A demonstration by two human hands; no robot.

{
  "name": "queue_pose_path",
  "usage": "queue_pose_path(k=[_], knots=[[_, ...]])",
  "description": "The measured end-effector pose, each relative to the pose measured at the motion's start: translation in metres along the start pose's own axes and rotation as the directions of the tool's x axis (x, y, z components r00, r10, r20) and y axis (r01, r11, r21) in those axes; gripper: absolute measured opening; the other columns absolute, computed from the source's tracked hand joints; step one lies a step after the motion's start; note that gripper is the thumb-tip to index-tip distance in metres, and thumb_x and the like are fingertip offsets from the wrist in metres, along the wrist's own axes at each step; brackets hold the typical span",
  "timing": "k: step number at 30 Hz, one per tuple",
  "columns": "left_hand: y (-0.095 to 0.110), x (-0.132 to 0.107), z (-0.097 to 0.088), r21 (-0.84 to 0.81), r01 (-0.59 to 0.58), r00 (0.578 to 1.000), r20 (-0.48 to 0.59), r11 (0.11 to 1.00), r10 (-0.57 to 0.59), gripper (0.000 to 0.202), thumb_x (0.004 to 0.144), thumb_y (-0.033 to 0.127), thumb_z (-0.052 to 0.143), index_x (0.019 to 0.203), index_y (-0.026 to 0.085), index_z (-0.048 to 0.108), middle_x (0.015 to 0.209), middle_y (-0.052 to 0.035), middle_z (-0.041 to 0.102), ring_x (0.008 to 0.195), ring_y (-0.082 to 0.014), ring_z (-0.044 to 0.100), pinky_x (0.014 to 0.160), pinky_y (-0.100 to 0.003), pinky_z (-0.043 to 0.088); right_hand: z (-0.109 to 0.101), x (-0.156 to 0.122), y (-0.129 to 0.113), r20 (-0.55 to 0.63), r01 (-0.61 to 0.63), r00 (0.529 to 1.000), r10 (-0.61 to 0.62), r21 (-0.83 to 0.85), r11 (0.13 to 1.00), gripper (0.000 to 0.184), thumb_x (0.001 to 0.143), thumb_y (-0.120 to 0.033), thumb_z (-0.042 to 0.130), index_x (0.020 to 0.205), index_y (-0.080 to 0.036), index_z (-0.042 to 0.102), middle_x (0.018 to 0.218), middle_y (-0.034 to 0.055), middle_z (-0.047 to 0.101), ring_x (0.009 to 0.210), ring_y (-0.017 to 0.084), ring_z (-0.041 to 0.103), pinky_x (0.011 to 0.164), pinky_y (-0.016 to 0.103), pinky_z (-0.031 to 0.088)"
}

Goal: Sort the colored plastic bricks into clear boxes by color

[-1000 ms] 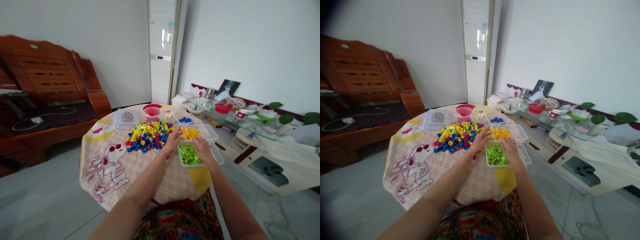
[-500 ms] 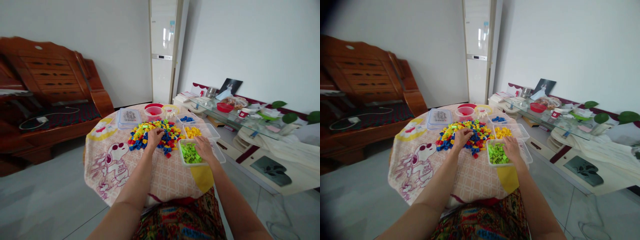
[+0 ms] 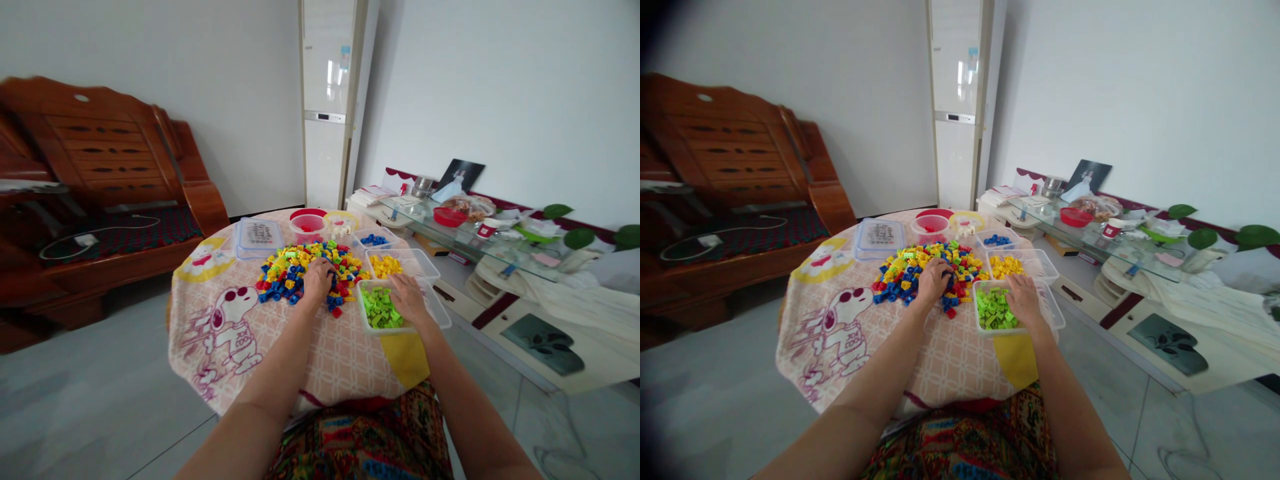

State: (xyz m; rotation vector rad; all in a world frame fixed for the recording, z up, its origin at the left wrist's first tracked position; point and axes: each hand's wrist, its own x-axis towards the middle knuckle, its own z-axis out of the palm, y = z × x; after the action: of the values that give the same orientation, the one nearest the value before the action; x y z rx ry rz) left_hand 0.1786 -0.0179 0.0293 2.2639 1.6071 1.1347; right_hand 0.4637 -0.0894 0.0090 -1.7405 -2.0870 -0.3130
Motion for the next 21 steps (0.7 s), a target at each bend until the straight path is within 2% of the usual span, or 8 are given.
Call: queue_pose_path(k=[4,6,9,12,16,21], knots=[[-0.008,0.004,-0.001,-0.043,0.054,0.995,-0.085,0.998,-0.058,0.022,0.084,0.007,0.056,0.084,0.020,0.074,0.105,-0.0081,0.069,0.103,-0.0222,0.064,0.090,-0.033,0.053,-0.001,0.001,0.000,0.017,-0.003,1.000,0.003,-0.011,1.000,0.052,0.087,-0.022,0.051,0.138,-0.016,0.057,0.140,0.0131,0.060,0.131,0.029,0.048,0.115,0.046,0.031],[-0.008,0.005,-0.001,-0.072,0.044,0.994,-0.094,0.996,-0.050,0.021,0.084,0.008,0.057,0.088,0.019,0.074,0.101,-0.0079,0.070,0.098,-0.0215,0.065,0.089,-0.033,0.053,-0.001,0.001,0.000,0.015,0.000,1.000,0.000,-0.011,1.000,0.052,0.087,-0.022,0.051,0.138,-0.016,0.057,0.140,0.0131,0.060,0.131,0.029,0.048,0.115,0.046,0.031],[-0.001,0.005,0.001,-0.075,-0.051,0.998,-0.045,0.996,0.048,0.020,0.087,0.013,0.058,0.093,0.020,0.076,0.100,-0.0070,0.072,0.098,-0.0216,0.064,0.092,-0.035,0.052,-0.002,0.001,-0.001,0.012,-0.010,1.000,0.010,-0.008,1.000,0.051,0.087,-0.021,0.051,0.138,-0.016,0.057,0.141,0.0133,0.060,0.131,0.030,0.048,0.115,0.046,0.031],[0.013,0.003,0.006,0.012,-0.160,0.986,0.051,0.987,0.159,0.020,0.089,0.018,0.059,0.099,0.020,0.077,0.106,-0.0087,0.072,0.104,-0.0241,0.061,0.098,-0.039,0.049,-0.003,0.000,-0.003,0.013,-0.028,1.000,0.028,-0.006,1.000,0.051,0.087,-0.021,0.051,0.137,-0.017,0.058,0.140,0.0125,0.061,0.132,0.030,0.048,0.116,0.047,0.030],[0.029,0.002,0.011,0.159,-0.144,0.983,0.140,0.977,0.122,0.019,0.087,0.020,0.061,0.096,0.018,0.078,0.109,-0.0123,0.070,0.108,-0.0287,0.056,0.097,-0.043,0.047,-0.002,0.000,-0.004,0.007,-0.029,1.000,0.029,-0.006,1.000,0.051,0.087,-0.021,0.050,0.136,-0.016,0.059,0.140,0.0125,0.061,0.132,0.030,0.048,0.116,0.047,0.030],[0.033,0.002,0.010,0.171,-0.102,0.985,0.157,0.980,0.075,0.017,0.085,0.017,0.061,0.092,0.018,0.077,0.109,-0.0114,0.069,0.108,-0.0280,0.055,0.094,-0.040,0.046,0.000,0.000,-0.002,0.004,-0.026,1.000,0.026,-0.004,1.000,0.052,0.087,-0.020,0.049,0.138,-0.015,0.058,0.141,0.0133,0.060,0.132,0.030,0.047,0.116,0.048,0.030]])
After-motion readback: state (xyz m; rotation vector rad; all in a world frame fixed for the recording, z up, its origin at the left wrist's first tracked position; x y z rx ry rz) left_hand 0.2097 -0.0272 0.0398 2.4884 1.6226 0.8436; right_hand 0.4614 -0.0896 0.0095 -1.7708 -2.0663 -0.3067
